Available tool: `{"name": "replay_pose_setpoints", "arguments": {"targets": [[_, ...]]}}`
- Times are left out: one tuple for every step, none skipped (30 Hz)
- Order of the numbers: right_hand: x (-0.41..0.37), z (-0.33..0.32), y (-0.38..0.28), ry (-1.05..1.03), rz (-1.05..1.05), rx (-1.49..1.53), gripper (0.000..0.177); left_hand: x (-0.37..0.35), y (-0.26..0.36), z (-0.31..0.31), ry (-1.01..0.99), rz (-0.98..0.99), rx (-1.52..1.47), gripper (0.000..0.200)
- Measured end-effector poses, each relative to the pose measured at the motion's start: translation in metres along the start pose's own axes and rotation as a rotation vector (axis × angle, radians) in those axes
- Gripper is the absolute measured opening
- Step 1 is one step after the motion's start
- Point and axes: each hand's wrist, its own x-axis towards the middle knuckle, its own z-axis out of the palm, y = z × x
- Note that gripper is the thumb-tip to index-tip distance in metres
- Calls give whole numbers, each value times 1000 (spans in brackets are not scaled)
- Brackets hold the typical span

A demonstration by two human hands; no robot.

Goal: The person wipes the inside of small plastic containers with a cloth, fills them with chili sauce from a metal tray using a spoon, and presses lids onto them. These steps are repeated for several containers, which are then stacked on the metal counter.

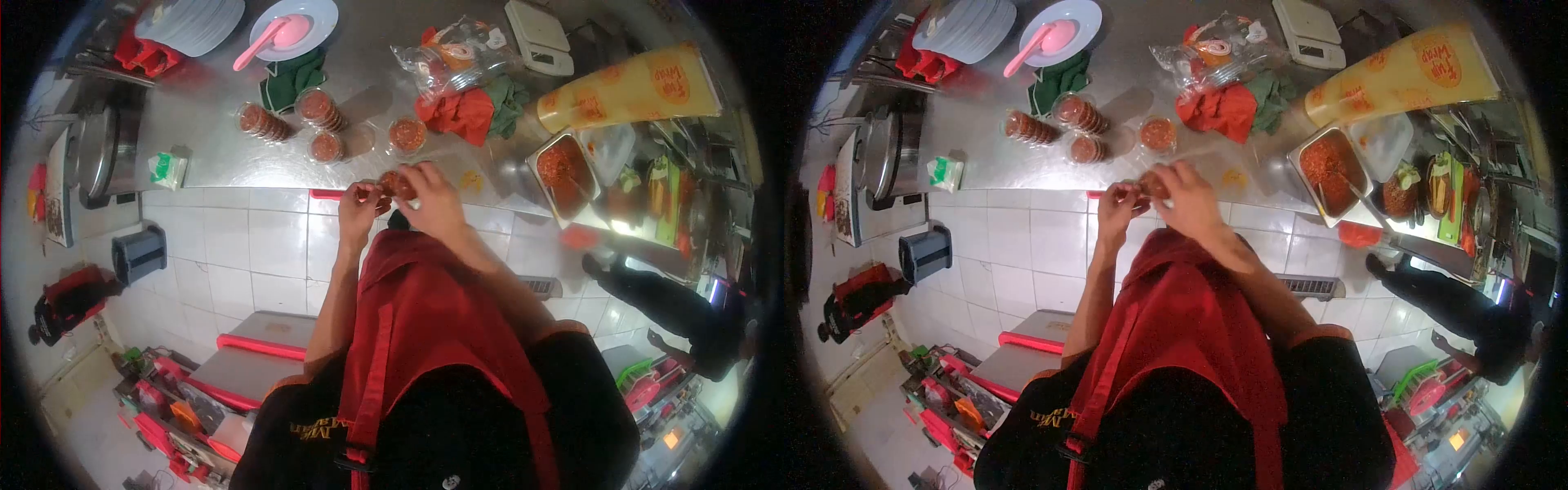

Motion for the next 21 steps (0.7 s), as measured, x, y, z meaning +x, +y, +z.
{"name": "replay_pose_setpoints", "arguments": {"targets": [[4,8,-6,1,-1,0,57,-1,0,0,-45,33,-19,14],[7,16,-11,-10,-8,-109,56,-2,0,1,-44,34,-18,14],[8,21,-14,-20,-16,-218,55,-4,0,1,-42,7,-8,13],[7,24,-16,-20,-22,-215,55,-3,-1,1,-38,-17,0,14],[6,27,-18,-36,-12,-204,55,-2,-1,-1,-32,-10,-1,14],[5,30,-20,-52,-1,-193,54,-3,-2,-2,-36,-27,3,14],[4,31,-20,-55,-6,-189,54,-4,0,-2,-40,-47,5,15],[5,30,-18,-118,12,-185,56,-5,1,-1,-35,-42,3,15],[5,30,-17,-181,31,-181,58,-7,3,0,-25,-56,-29,16],[5,31,-18,-182,27,-179,58,-9,3,-1,-16,-70,-60,16],[5,32,-18,-205,52,-136,66,-12,4,-4,-14,-67,-60,16],[5,34,-20,-228,77,-92,74,-16,5,-7,12,-25,-41,17],[12,33,-25,-224,68,-93,74,-17,7,-10,38,21,-24,19],[20,29,-37,-170,15,-38,74,-24,22,-10,40,26,-25,19],[26,27,-51,-118,-33,17,75,-33,38,-12,94,100,-23,19],[37,25,-65,-119,-32,19,75,-41,58,-12,148,175,-21,20],[54,25,-78,-84,-52,65,74,-45,76,-11,185,240,7,23],[68,27,-87,-49,-74,111,73,-44,93,-11,222,307,34,27],[79,31,-93,-49,-77,113,73,-39,105,-11,280,326,80,32],[90,34,-98,-28,-91,71,74,-36,116,-9,336,349,131,35],[99,37,-101,-6,-109,29,75,-28,119,-14,334,335,141,36]]}}
